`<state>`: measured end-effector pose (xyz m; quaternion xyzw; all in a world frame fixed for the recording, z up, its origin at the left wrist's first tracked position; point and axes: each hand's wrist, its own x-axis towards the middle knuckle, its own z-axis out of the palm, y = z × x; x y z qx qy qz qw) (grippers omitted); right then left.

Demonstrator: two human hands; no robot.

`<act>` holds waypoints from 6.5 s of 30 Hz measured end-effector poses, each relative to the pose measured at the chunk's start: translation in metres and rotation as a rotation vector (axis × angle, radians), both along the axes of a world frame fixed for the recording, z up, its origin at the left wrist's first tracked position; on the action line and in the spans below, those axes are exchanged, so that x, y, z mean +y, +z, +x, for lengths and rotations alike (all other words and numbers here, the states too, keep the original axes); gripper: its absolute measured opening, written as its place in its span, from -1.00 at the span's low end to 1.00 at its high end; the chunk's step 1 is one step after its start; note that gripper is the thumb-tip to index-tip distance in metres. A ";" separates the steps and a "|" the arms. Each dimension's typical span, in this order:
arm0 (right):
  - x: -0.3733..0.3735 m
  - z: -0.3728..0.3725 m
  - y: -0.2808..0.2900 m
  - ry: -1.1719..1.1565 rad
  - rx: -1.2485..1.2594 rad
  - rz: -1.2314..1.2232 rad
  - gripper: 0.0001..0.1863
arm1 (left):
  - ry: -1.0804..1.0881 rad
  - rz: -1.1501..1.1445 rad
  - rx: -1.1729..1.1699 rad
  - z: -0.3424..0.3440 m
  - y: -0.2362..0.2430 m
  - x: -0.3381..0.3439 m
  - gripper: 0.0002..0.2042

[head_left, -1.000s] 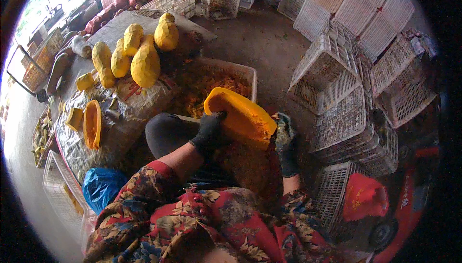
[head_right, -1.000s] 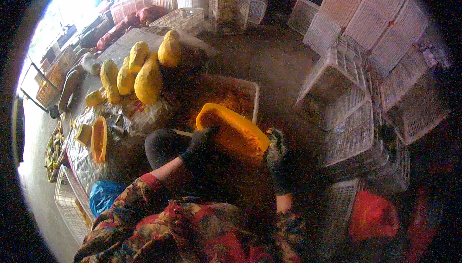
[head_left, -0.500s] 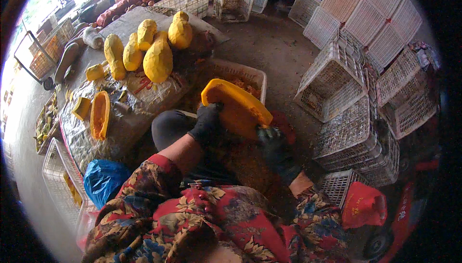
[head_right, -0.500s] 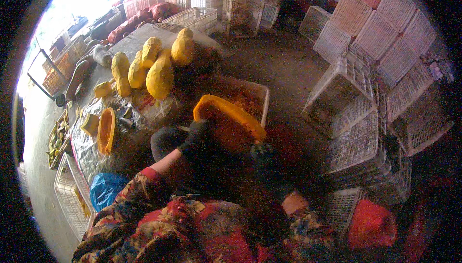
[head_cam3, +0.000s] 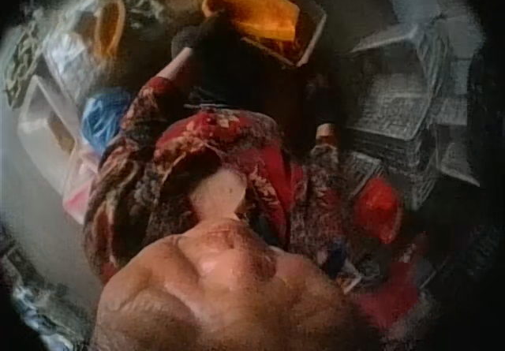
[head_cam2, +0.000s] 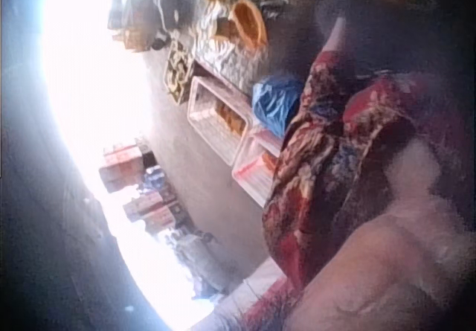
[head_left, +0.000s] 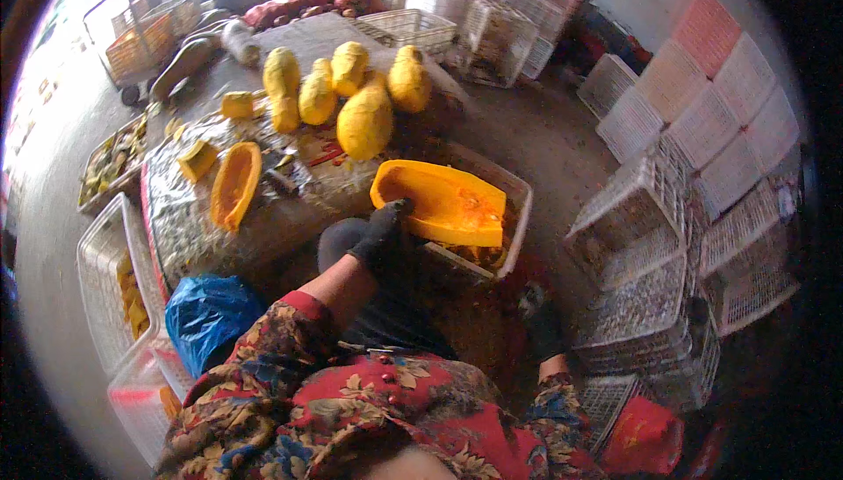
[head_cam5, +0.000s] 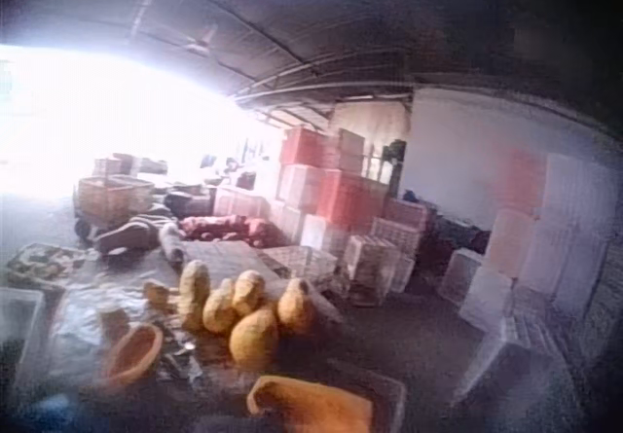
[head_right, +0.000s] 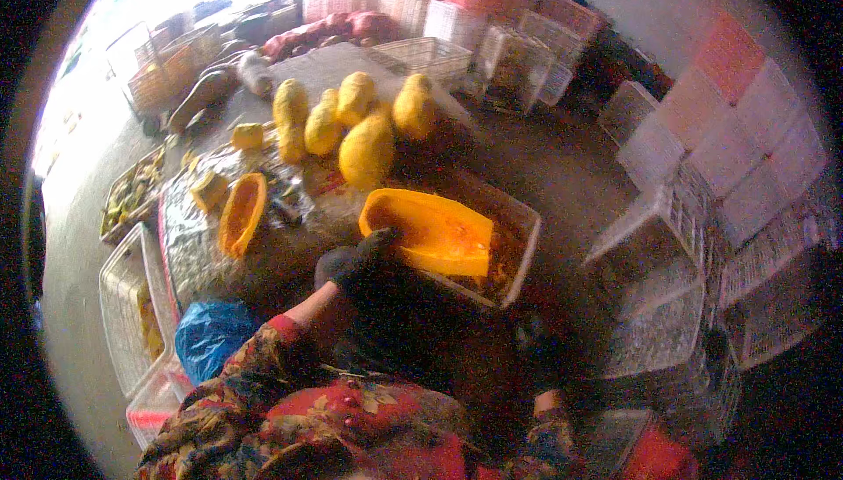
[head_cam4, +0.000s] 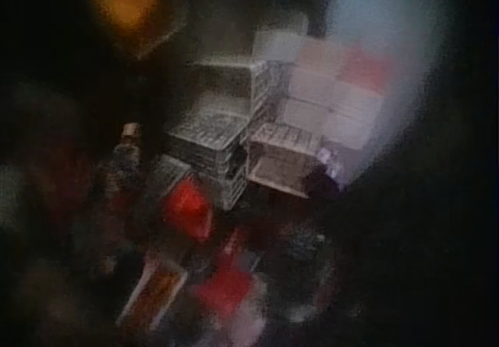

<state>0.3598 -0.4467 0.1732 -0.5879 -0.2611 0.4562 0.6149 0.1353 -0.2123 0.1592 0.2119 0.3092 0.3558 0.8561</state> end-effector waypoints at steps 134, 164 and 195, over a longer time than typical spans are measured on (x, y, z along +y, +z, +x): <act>0.343 -0.511 -0.063 1.208 -1.708 0.448 -0.86 | 1.424 0.337 0.805 -0.460 -0.113 0.120 -0.63; 0.391 -0.533 -0.009 1.160 -1.879 0.430 -0.83 | 1.305 0.244 0.660 -0.424 -0.089 0.110 -0.31; 0.366 -0.473 -0.022 1.356 -1.666 0.306 -0.83 | 1.316 0.261 0.743 -0.441 -0.092 0.118 -0.45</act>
